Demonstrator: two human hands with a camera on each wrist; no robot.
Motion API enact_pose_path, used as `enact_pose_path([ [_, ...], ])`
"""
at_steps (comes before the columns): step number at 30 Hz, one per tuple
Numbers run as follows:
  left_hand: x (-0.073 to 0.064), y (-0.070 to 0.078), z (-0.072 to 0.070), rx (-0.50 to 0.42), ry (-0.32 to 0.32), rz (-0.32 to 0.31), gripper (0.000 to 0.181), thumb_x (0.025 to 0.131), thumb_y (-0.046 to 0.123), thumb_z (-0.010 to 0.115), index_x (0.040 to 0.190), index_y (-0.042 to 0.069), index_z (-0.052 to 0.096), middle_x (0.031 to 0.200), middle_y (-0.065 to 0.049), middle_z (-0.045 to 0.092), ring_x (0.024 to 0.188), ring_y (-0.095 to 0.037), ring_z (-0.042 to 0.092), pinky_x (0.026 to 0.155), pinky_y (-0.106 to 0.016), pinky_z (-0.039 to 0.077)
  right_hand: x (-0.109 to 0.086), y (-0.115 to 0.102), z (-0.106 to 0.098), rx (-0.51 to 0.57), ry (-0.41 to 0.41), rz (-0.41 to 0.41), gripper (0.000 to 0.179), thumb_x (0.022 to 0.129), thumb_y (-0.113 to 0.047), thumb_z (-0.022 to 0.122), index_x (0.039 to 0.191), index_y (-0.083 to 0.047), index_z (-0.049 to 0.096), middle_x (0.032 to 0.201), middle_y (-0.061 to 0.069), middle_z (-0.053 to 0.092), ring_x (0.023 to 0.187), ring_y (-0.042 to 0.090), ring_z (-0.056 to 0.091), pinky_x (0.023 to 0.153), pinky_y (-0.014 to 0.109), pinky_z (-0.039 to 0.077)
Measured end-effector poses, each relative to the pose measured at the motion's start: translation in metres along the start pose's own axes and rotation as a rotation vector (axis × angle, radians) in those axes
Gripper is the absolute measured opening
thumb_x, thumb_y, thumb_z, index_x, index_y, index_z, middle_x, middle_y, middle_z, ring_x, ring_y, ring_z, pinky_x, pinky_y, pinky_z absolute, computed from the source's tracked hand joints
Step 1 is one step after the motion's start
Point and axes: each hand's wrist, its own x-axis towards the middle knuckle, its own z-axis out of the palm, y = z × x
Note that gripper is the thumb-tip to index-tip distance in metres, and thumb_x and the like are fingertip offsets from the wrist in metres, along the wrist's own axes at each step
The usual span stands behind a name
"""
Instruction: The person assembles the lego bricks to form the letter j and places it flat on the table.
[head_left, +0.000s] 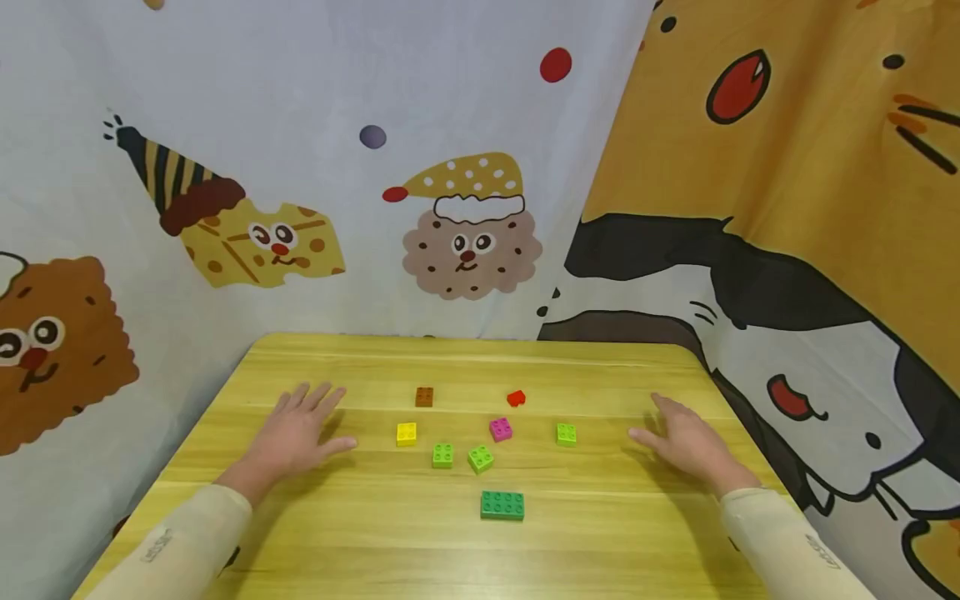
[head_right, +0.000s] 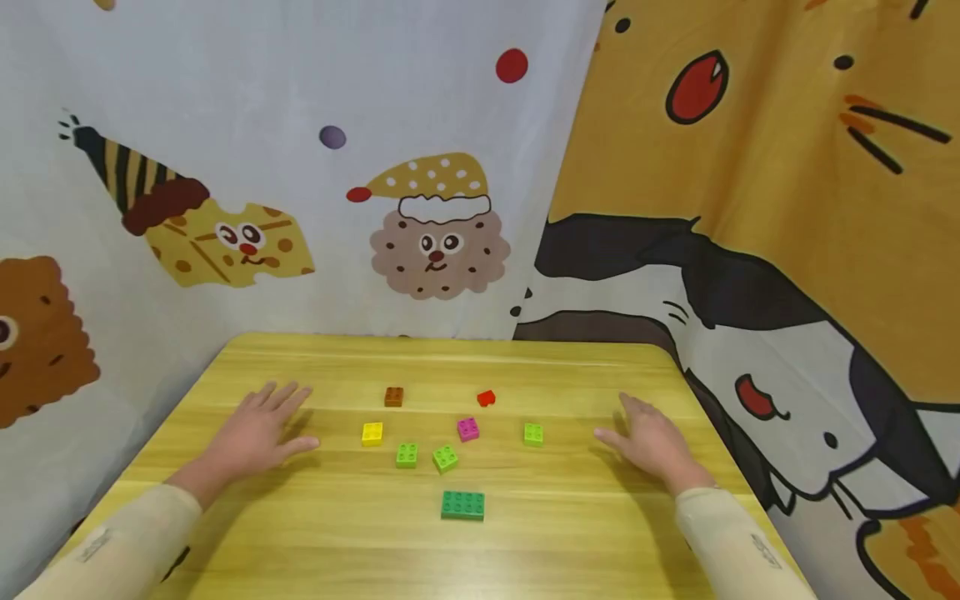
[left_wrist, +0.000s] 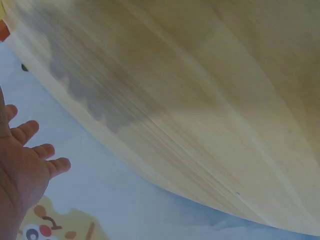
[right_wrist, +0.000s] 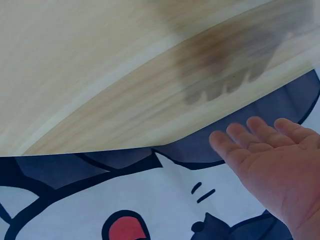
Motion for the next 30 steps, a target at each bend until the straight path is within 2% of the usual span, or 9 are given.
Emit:
enact_pose_path([
  [5, 0.002, 0.013, 0.002, 0.007, -0.015, 0.019, 0.091, 0.097, 0.067, 0.066, 0.162, 0.008, 0.043, 0.162, -0.028, 0.048, 0.149, -0.058, 0.04, 0.12, -0.074, 0.033, 0.001, -0.008, 0.001, 0.043, -0.007, -0.005, 0.094, 0.102, -0.061, 0.064, 0.161, 0.006, 0.036, 0.159, 0.037, 0.045, 0.144, 0.06, 0.045, 0.114, 0.074, 0.04],
  [14, 0.006, 0.051, 0.004, -0.059, 0.015, 0.071, 0.072, 0.099, 0.05, 0.073, 0.155, 0.008, 0.053, 0.15, -0.02, 0.062, 0.139, -0.046, 0.057, 0.116, -0.065, 0.045, 0.004, -0.017, 0.005, 0.091, 0.012, -0.048, 0.081, 0.104, -0.051, 0.066, 0.158, 0.004, 0.042, 0.153, 0.031, 0.056, 0.134, 0.052, 0.059, 0.107, 0.068, 0.049],
  [23, 0.006, 0.087, 0.008, -0.139, 0.026, 0.115, 0.06, 0.099, 0.042, 0.077, 0.146, 0.009, 0.062, 0.14, -0.016, 0.07, 0.131, -0.039, 0.065, 0.11, -0.058, 0.053, 0.003, -0.037, 0.011, 0.155, 0.0, -0.087, 0.069, 0.105, -0.041, 0.069, 0.155, 0.002, 0.049, 0.145, 0.028, 0.063, 0.123, 0.044, 0.068, 0.1, 0.061, 0.057],
  [30, 0.007, 0.11, 0.012, -0.188, -0.015, 0.13, 0.054, 0.099, 0.04, 0.076, 0.142, 0.01, 0.066, 0.138, -0.015, 0.071, 0.128, -0.036, 0.067, 0.109, -0.054, 0.055, 0.003, -0.053, 0.013, 0.181, -0.016, -0.133, 0.062, 0.104, -0.035, 0.072, 0.15, 0.003, 0.054, 0.14, 0.024, 0.068, 0.114, 0.037, 0.073, 0.095, 0.055, 0.061],
])
